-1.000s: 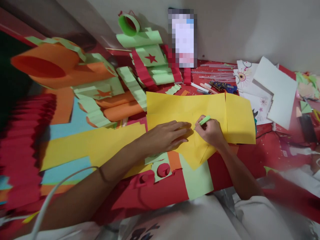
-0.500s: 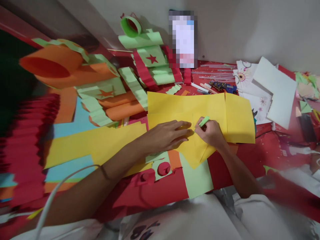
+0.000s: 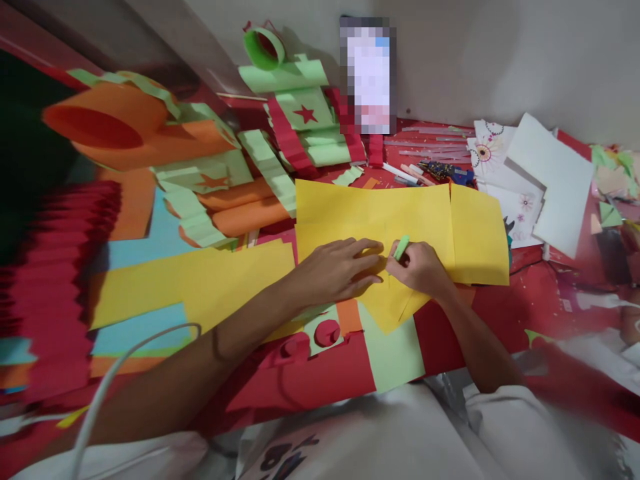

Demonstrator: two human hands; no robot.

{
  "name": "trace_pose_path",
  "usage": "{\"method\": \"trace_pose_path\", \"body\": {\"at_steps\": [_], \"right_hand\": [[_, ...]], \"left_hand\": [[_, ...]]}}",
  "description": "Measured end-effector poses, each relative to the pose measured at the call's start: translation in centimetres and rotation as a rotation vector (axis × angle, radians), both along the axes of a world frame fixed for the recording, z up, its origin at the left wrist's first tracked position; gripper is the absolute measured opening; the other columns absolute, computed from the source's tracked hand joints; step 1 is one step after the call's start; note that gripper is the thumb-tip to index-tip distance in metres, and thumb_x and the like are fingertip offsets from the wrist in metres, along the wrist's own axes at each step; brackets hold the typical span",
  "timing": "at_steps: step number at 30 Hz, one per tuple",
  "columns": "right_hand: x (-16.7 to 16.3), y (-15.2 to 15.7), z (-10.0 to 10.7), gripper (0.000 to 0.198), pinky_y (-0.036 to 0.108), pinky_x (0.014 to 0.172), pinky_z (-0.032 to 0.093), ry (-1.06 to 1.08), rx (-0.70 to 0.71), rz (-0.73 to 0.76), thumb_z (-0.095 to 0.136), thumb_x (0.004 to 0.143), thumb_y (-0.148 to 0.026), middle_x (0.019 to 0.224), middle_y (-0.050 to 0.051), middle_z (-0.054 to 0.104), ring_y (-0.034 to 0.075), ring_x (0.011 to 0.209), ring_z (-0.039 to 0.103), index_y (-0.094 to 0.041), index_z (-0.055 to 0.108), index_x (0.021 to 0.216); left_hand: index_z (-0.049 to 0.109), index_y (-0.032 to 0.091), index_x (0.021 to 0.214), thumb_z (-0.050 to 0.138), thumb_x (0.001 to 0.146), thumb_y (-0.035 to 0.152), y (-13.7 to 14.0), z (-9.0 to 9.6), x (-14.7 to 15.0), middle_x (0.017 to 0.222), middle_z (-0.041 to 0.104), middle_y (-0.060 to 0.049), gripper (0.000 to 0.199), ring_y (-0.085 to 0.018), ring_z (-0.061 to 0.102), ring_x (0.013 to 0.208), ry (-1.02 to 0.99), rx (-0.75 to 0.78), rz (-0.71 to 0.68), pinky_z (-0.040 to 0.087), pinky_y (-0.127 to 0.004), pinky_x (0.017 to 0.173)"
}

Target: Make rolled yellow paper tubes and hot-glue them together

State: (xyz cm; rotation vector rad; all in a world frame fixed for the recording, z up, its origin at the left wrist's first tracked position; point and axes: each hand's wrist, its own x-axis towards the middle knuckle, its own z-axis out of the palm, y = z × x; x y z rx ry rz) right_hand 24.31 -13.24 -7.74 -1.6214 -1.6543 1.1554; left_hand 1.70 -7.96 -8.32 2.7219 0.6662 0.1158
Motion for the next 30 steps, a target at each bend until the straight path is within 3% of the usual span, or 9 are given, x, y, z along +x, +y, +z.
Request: {"method": "trace_pose_path", "body": {"at_steps": [12,16,20,25,30], "right_hand": [[-0.1,0.0,0.8,0.015,0.027,0.056,0.027,-0.026,-0.009,0.024,0.059,0.084,-0.031,0.054,-0.008,0.039,0.010,0.054,0.033,-0.022,0.055,0.073],[-0.1,-0.1,1.0,0.016,0.028,0.056,0.025,-0.030,-0.033,0.126,0.059,0.081,-0.028,0.054,-0.008,0.035,0.010,0.055,0.029,-0.022,0.052,0.068],[-0.2,-0.1,1.0,0.016,0.028,0.056,0.025,-0.041,-0.021,0.065,0.059,0.084,-0.030,0.054,-0.008,0.037,0.010,0.055,0.029,-0.022,0.054,0.071],[-0.2,-0.1,1.2,0.017,0.030,0.057,0.023,-0.075,-0.028,0.155,0.058,0.080,-0.027,0.054,-0.007,0.036,0.010,0.056,0.027,-0.021,0.051,0.065],[-0.2,-0.1,1.2,0.017,0.029,0.057,0.024,-0.086,-0.019,0.114,0.058,0.082,-0.028,0.054,-0.007,0.034,0.011,0.057,0.027,-0.022,0.051,0.067]], "left_hand": [[0.070,0.025,0.123,0.056,0.106,0.050,-0.6,0.3,0.4,0.140,0.066,-0.011,0.033,-0.028,0.068,0.104,0.026,0.031,0.059,0.054,-0.040,0.083],[0.069,0.024,0.125,0.055,0.106,0.049,-0.6,0.2,0.4,0.141,0.066,-0.011,0.034,-0.029,0.068,0.104,0.020,0.037,0.056,0.053,-0.040,0.084],[0.069,0.024,0.123,0.050,0.108,0.053,-0.6,0.2,0.5,0.142,0.066,-0.011,0.038,-0.029,0.067,0.104,0.033,0.042,0.054,0.053,-0.041,0.084],[0.069,0.024,0.126,0.051,0.107,0.051,-0.6,0.3,0.5,0.142,0.065,-0.011,0.037,-0.029,0.067,0.103,0.049,0.035,0.057,0.053,-0.040,0.082],[0.069,0.024,0.125,0.053,0.106,0.051,-0.6,0.4,0.5,0.141,0.065,-0.011,0.036,-0.029,0.067,0.104,0.048,0.015,0.063,0.052,-0.041,0.084]]}}
